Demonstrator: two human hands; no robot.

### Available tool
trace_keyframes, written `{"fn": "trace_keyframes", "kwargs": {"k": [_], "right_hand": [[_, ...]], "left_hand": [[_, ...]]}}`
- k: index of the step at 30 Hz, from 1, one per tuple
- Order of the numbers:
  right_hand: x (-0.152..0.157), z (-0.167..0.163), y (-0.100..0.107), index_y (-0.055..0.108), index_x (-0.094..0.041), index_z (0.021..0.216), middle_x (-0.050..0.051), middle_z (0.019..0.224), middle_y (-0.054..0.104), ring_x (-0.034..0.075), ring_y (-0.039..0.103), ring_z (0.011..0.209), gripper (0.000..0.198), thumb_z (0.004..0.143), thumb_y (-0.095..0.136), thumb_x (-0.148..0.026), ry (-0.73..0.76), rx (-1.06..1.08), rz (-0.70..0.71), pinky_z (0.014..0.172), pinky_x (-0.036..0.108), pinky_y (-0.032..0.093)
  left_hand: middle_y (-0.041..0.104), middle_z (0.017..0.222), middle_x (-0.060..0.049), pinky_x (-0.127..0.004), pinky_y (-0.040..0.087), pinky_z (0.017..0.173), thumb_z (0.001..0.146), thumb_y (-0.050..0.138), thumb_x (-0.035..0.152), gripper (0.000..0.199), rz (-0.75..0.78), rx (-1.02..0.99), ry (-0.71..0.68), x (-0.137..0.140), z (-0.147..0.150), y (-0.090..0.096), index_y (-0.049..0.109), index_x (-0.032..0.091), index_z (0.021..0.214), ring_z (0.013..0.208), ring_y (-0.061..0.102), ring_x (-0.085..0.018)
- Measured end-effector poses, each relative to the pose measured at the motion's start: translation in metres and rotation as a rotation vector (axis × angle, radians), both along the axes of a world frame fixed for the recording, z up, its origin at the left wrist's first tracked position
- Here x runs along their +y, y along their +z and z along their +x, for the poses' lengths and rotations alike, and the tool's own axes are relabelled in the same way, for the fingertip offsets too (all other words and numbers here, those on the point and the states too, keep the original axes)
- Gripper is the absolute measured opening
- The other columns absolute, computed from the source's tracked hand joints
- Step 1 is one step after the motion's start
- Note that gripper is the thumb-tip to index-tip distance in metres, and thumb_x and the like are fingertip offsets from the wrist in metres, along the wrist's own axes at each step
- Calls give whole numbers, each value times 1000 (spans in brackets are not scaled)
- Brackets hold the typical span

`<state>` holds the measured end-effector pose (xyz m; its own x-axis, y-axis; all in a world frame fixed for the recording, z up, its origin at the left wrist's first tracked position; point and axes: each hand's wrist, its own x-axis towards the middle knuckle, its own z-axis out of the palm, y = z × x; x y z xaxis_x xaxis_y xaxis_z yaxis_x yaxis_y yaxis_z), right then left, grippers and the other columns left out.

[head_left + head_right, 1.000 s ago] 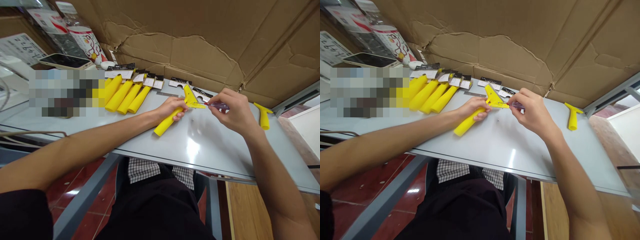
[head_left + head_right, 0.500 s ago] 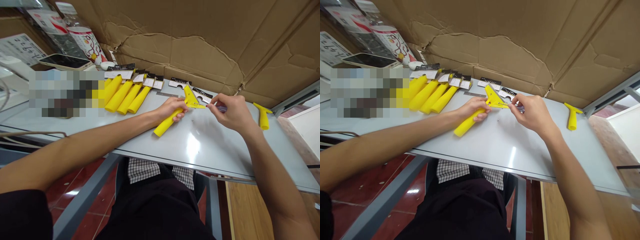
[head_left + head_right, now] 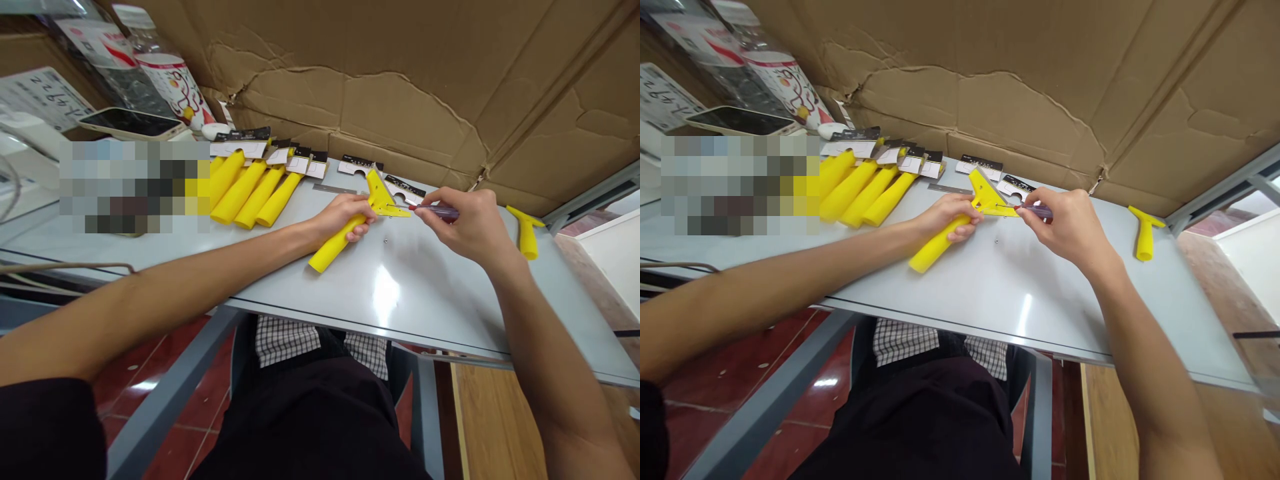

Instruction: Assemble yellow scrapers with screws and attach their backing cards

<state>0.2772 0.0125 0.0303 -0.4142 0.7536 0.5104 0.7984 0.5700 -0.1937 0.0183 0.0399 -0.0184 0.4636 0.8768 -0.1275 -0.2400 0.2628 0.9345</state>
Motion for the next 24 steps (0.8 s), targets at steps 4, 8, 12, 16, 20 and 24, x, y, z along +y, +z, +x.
{"fn": "trace_keyframes", "kwargs": {"k": [4, 8, 12, 16, 20, 24], "right_hand": [[0, -2, 0, 75, -26, 82, -3, 50, 51, 15, 42, 45, 29, 101, 69, -47, -75, -27, 53, 57, 35, 37], [-1, -5, 2, 72, -26, 83, -3, 53, 55, 15, 43, 47, 21, 97, 68, -41, -63, -40, 0, 59, 35, 37], [-3, -6, 4, 71, -26, 88, -2, 61, 65, 18, 53, 52, 5, 89, 68, -29, -30, -53, -32, 61, 35, 40], [-3, -6, 3, 71, -26, 93, 1, 74, 74, 21, 63, 61, 5, 89, 67, -26, 15, -26, -30, 65, 36, 46], [-1, -3, 2, 74, -26, 92, 1, 70, 74, 20, 63, 57, 12, 97, 65, -33, 9, -18, -24, 63, 35, 46], [1, -2, 1, 76, -26, 92, 1, 61, 68, 18, 56, 50, 20, 102, 62, -35, -34, -59, 9, 60, 36, 41]], "left_hand": [[57, 60, 2, -16, 32, 33, 73, 74, 14, 16, 15, -3, -22, 0, -1, -2, 59, 16, 79, 36, 43, -5], [57, 61, 1, -16, 32, 32, 75, 73, 13, 15, 21, -12, -13, 1, -1, -3, 59, 15, 78, 37, 44, -5], [57, 62, 1, -16, 33, 32, 73, 74, 13, 16, 21, -23, -3, 1, 0, -3, 59, 15, 76, 38, 44, -5], [57, 61, 2, -16, 32, 32, 71, 74, 13, 16, 1, -15, 13, 0, 1, -1, 59, 15, 76, 37, 43, -5], [53, 57, 3, -16, 31, 32, 69, 72, 13, 16, -17, -10, 29, 0, 2, 0, 57, 16, 73, 36, 42, -5], [53, 57, 3, -16, 30, 33, 70, 72, 13, 17, -25, 2, 25, 0, 1, 1, 56, 17, 73, 36, 42, -5]]}}
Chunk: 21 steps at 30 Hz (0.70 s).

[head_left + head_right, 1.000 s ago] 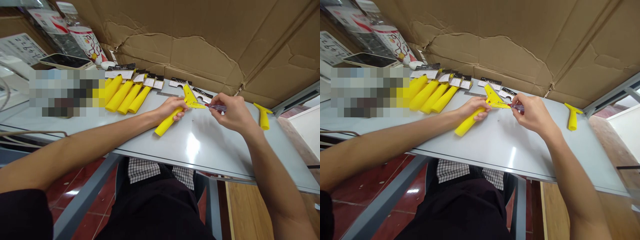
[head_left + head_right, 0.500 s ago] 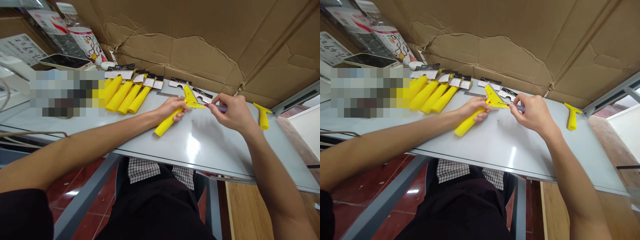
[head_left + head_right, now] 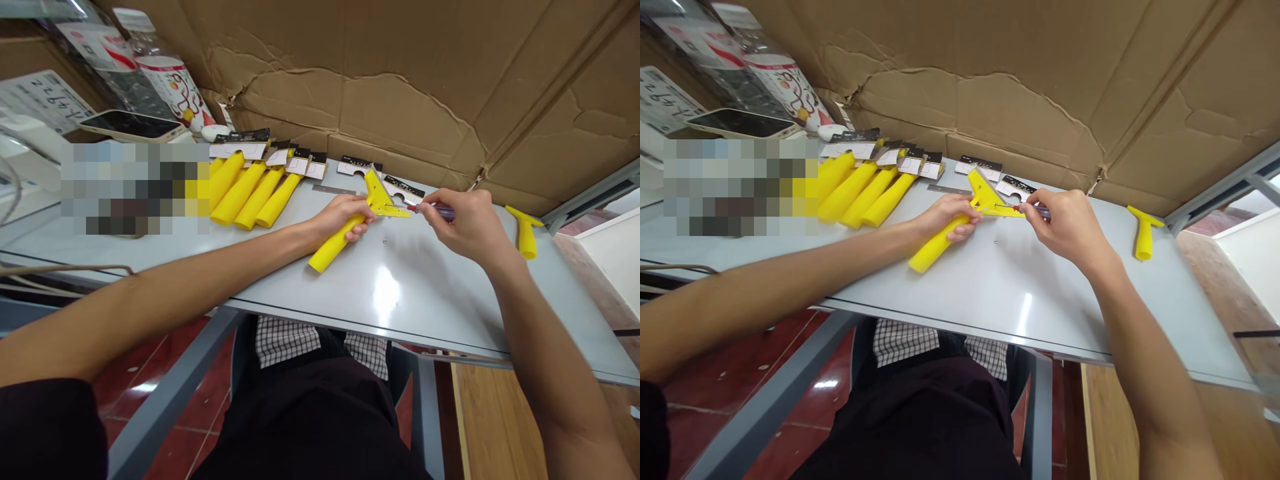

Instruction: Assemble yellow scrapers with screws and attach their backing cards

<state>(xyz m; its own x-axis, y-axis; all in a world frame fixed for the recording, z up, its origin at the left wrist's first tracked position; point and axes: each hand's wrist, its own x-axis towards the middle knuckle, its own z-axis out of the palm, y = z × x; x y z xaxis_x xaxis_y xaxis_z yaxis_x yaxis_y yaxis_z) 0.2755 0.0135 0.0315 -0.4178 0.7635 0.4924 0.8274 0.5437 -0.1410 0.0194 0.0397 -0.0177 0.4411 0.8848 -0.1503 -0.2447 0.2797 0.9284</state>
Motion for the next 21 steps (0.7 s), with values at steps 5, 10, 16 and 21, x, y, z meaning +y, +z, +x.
{"fn": "trace_keyframes", "kwargs": {"k": [5, 10, 16, 21], "right_hand": [[-1, -2, 0, 71, -26, 90, 1, 64, 69, 20, 60, 54, 15, 100, 65, -36, 15, 5, -2, 61, 36, 43], [-3, -3, 0, 71, -27, 99, 2, 83, 78, 23, 70, 67, 10, 90, 67, -25, 58, 30, -37, 67, 37, 51], [0, 2, 0, 76, -28, 100, 4, 98, 80, 23, 74, 78, 17, 91, 65, -19, 121, 51, -36, 68, 37, 57], [1, 3, -1, 79, -28, 100, 3, 98, 83, 22, 75, 75, 14, 93, 69, -20, 138, 72, -35, 70, 38, 59]], "left_hand": [[56, 58, 2, -16, 32, 33, 70, 73, 13, 18, 5, 0, -10, -2, 0, 2, 57, 17, 78, 36, 43, -5], [57, 61, 2, -16, 32, 33, 70, 71, 12, 19, 17, -12, -3, -1, 0, 0, 57, 17, 81, 37, 43, -5], [58, 62, 2, -16, 32, 33, 71, 72, 12, 19, 20, -22, -8, 1, 0, -3, 57, 17, 80, 39, 44, -5], [56, 60, 2, -16, 31, 32, 73, 72, 11, 17, 8, -13, -13, 0, 0, 0, 56, 17, 77, 37, 43, -5]]}}
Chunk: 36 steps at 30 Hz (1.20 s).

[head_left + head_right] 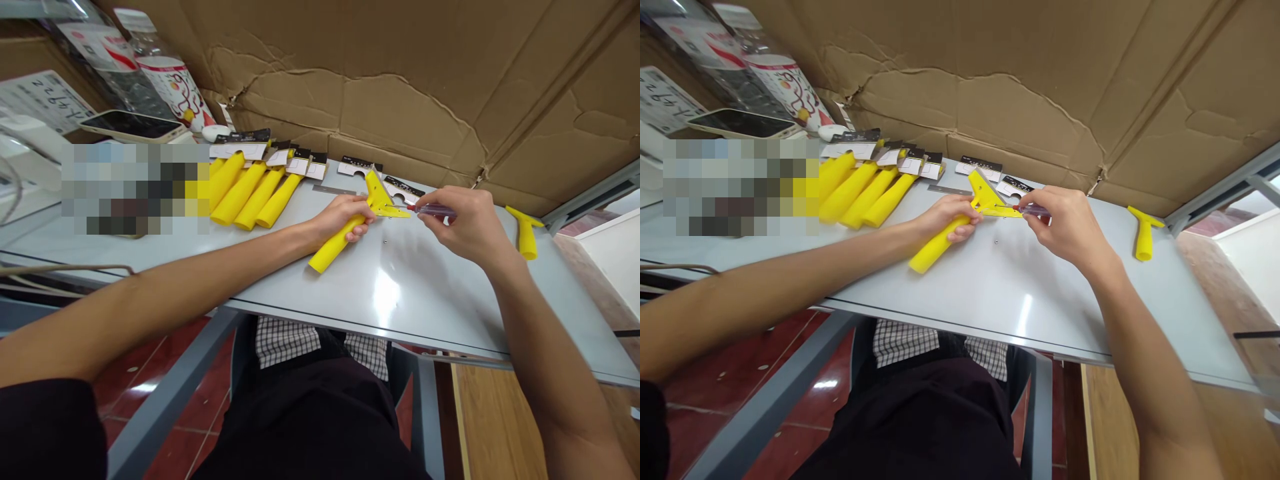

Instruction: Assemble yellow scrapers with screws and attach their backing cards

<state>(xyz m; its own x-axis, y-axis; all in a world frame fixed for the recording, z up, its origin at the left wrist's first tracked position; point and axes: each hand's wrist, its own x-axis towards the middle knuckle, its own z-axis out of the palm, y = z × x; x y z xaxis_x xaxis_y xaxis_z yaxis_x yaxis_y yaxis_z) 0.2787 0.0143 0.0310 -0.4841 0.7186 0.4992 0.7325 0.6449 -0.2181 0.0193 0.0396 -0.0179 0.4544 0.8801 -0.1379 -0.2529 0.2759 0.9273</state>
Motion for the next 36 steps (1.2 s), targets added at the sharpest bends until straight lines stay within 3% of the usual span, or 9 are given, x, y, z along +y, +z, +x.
{"fn": "trace_keyframes", "kwargs": {"k": [11, 25, 31, 36], "right_hand": [[-2, -3, 0, 83, -28, 98, 2, 84, 83, 22, 73, 65, 9, 97, 75, -32, -53, 7, 17, 68, 37, 55], [-2, -6, -3, 81, -23, 92, 3, 65, 73, 20, 66, 56, 25, 98, 73, -45, -175, -13, 29, 63, 35, 46], [-4, -8, 1, 77, -23, 98, 4, 83, 80, 22, 72, 69, 12, 88, 73, -30, -102, -44, -9, 70, 36, 51], [-3, -5, 0, 79, -25, 95, 6, 92, 84, 24, 75, 74, 12, 95, 71, -34, -90, 11, -5, 72, 37, 54]], "left_hand": [[56, 60, 2, -16, 31, 32, 73, 71, 10, 16, 5, 2, 6, 0, 0, -1, 57, 16, 77, 37, 43, -5], [56, 60, 2, -16, 32, 33, 75, 70, 10, 14, 16, 2, -7, 0, 0, -1, 59, 15, 81, 37, 43, -5], [54, 59, 2, -16, 30, 33, 76, 68, 9, 14, -36, 2, 17, 0, 1, 2, 56, 16, 78, 37, 42, -5], [57, 64, 1, -15, 31, 33, 73, 69, 9, 14, -5, -25, 17, 1, 1, -2, 58, 15, 80, 40, 44, -4]]}}
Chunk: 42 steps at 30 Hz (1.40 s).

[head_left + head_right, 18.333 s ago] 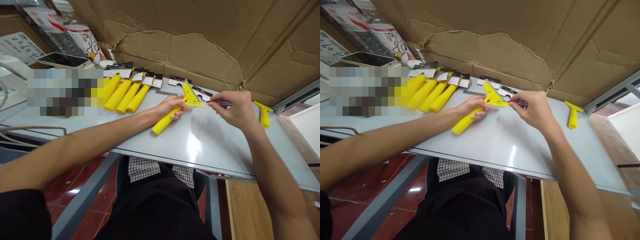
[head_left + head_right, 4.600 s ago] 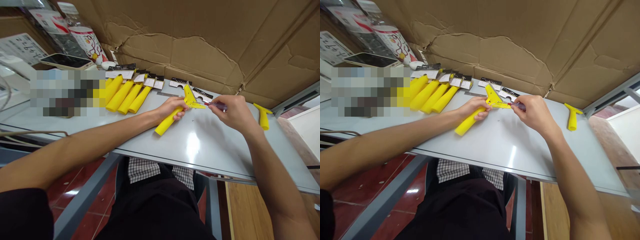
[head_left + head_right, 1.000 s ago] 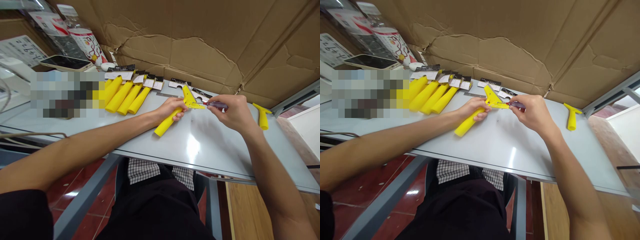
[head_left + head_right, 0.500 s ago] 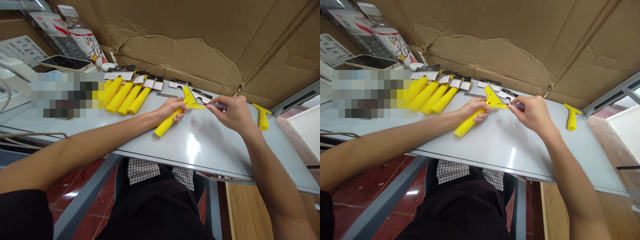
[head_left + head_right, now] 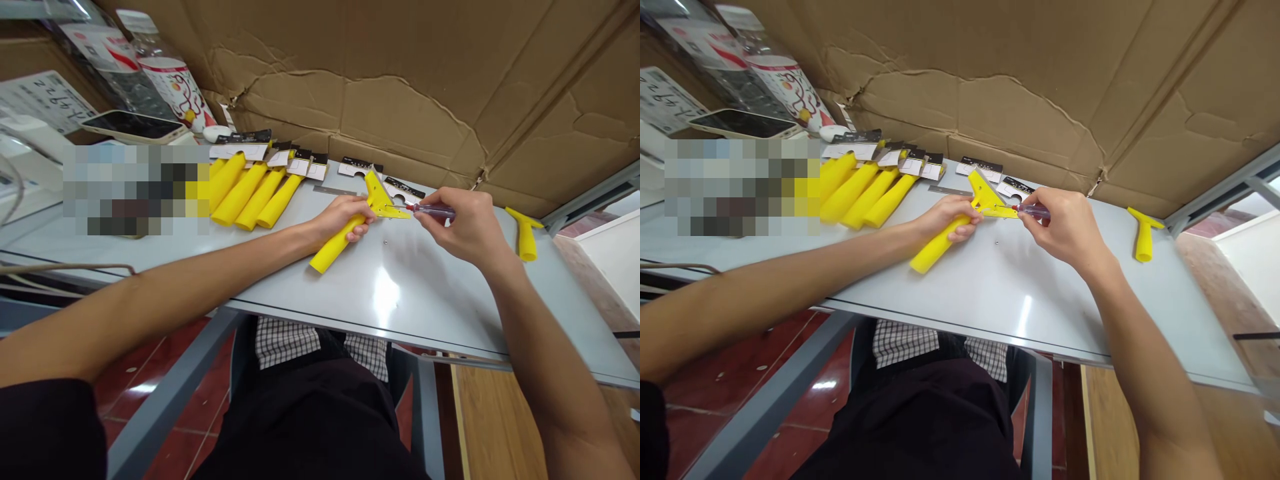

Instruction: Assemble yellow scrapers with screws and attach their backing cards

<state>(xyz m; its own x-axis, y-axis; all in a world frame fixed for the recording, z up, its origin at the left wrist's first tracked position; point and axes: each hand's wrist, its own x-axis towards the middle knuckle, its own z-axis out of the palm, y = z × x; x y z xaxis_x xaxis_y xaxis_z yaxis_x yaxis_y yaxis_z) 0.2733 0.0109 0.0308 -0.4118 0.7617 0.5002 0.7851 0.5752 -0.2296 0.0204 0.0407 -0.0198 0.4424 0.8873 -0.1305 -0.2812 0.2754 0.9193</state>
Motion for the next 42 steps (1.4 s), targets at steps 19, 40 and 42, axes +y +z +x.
{"fn": "trace_keyframes", "kwargs": {"k": [19, 40, 42], "right_hand": [[0, 0, 1, 80, -23, 95, 4, 82, 82, 23, 74, 70, 12, 92, 75, -34, -36, -78, -14, 69, 36, 50], [10, 3, -9, 83, -24, 124, 3, 81, 79, 21, 66, 73, 31, 99, 68, -36, -96, -167, -278, 73, 36, 45], [9, 2, -10, 77, -25, 139, 3, 88, 81, 21, 68, 75, 41, 102, 62, -30, -39, -217, -315, 73, 35, 45]], "left_hand": [[57, 65, 2, -16, 32, 34, 71, 71, 12, 16, 25, 14, -7, -1, 0, 0, 59, 15, 80, 40, 44, -4], [57, 67, 1, -19, 32, 34, 71, 75, 13, 17, 72, 31, 25, -3, 1, -3, 60, 16, 79, 43, 47, -7], [56, 65, 2, -19, 32, 35, 73, 74, 14, 15, 81, 30, 3, -2, 1, -4, 61, 17, 78, 43, 47, -7]]}}
